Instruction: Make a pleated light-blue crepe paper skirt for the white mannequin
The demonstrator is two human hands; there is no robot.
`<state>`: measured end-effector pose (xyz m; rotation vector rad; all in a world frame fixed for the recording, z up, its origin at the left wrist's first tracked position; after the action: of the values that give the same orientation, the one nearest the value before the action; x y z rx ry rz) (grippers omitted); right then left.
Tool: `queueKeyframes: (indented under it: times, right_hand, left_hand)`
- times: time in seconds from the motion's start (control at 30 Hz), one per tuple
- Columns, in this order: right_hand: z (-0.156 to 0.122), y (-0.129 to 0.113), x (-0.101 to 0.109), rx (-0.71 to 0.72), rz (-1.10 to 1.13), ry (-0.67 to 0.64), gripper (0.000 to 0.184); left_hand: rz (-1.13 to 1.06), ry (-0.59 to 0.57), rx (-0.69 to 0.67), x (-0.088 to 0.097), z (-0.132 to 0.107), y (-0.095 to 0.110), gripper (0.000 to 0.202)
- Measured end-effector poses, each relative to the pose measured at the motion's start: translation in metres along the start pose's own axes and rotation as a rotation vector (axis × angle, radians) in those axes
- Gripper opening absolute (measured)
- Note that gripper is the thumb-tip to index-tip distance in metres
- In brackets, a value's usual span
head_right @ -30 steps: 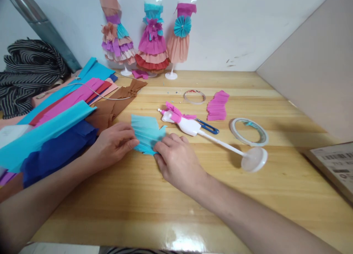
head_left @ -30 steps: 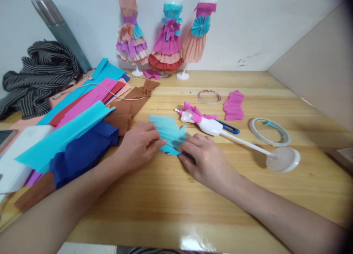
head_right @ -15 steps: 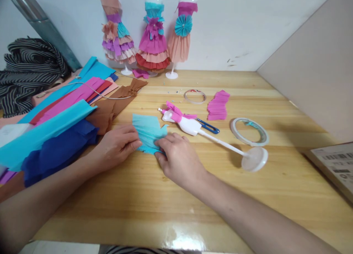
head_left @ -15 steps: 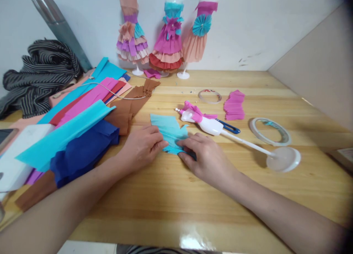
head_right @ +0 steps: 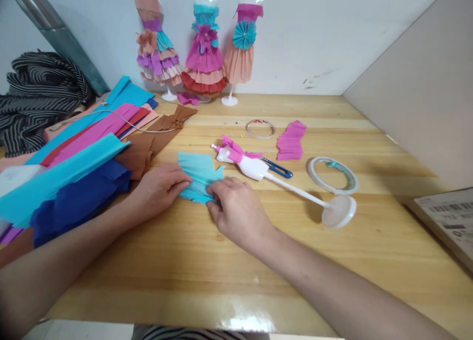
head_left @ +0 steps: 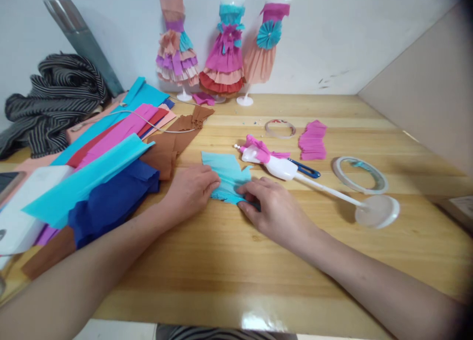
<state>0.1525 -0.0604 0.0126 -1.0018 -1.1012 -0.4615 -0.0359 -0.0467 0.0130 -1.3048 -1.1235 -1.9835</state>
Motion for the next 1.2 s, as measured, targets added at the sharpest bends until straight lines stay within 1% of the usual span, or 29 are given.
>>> queueKeyframes:
  times: [0.07,0.17,0.33,0.6,0.67,0.77,0.8,0.87,0.97,1.07,1.2]
  right_hand:
    - [0.0,0.0,0.0,-0.002,-0.005,-0.002,0.017]
    - [0.0,-0.001,0.0,0.013,-0.021,0.001,0.017]
    - [0.0,-0.001,0.001,0.053,-0.029,0.024,0.016]
    - [-0.003,0.002,0.0,0.145,-0.047,0.131,0.014]
    - [-0.004,0.002,0.0,0.165,-0.054,0.142,0.013]
    - [-0.004,0.0,0.001,0.192,-0.067,0.164,0.012]
    - [-0.004,-0.001,0.001,0.202,-0.079,0.174,0.012]
    - [-0.004,-0.003,0.002,0.222,-0.117,0.19,0.013]
    - [-0.005,-0.005,0.002,0.233,-0.177,0.189,0.014]
    - [-0.006,-0.005,0.001,0.222,-0.192,0.178,0.011]
    - [-0.005,-0.005,0.001,0.199,-0.192,0.166,0.006]
  left_hand:
    - [-0.006,-0.017,0.015,0.0,0.001,0.0,0.018]
    - [-0.03,-0.038,0.035,0.002,0.001,0.0,0.016]
    - [-0.072,-0.028,0.008,0.006,-0.002,0.0,0.015]
    - [-0.078,-0.09,-0.037,0.011,-0.005,-0.001,0.017]
    - [-0.076,-0.124,-0.039,0.013,-0.005,0.0,0.021]
    - [-0.069,-0.16,-0.042,0.016,-0.006,0.003,0.032]
    - [-0.068,-0.157,-0.044,0.017,-0.007,0.005,0.034]
    - [-0.062,-0.109,-0.058,0.018,-0.008,0.008,0.03]
    - [-0.021,-0.022,-0.137,0.016,-0.01,0.013,0.026]
    - [0.049,-0.013,-0.205,0.008,-0.01,0.017,0.022]
    - [0.12,-0.01,-0.186,0.0,-0.009,0.02,0.019]
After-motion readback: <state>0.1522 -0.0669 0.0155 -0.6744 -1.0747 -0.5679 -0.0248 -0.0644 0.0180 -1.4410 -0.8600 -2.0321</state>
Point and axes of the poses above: each hand's wrist, its own z-axis towards the middle knuckle, its own x-axis out of the back of the hand, y = z × x, the point moved 2 cm from there along z, towards the middle knuckle, and after that the axes turned 2 degrees about -y, right-handed, at the moved point
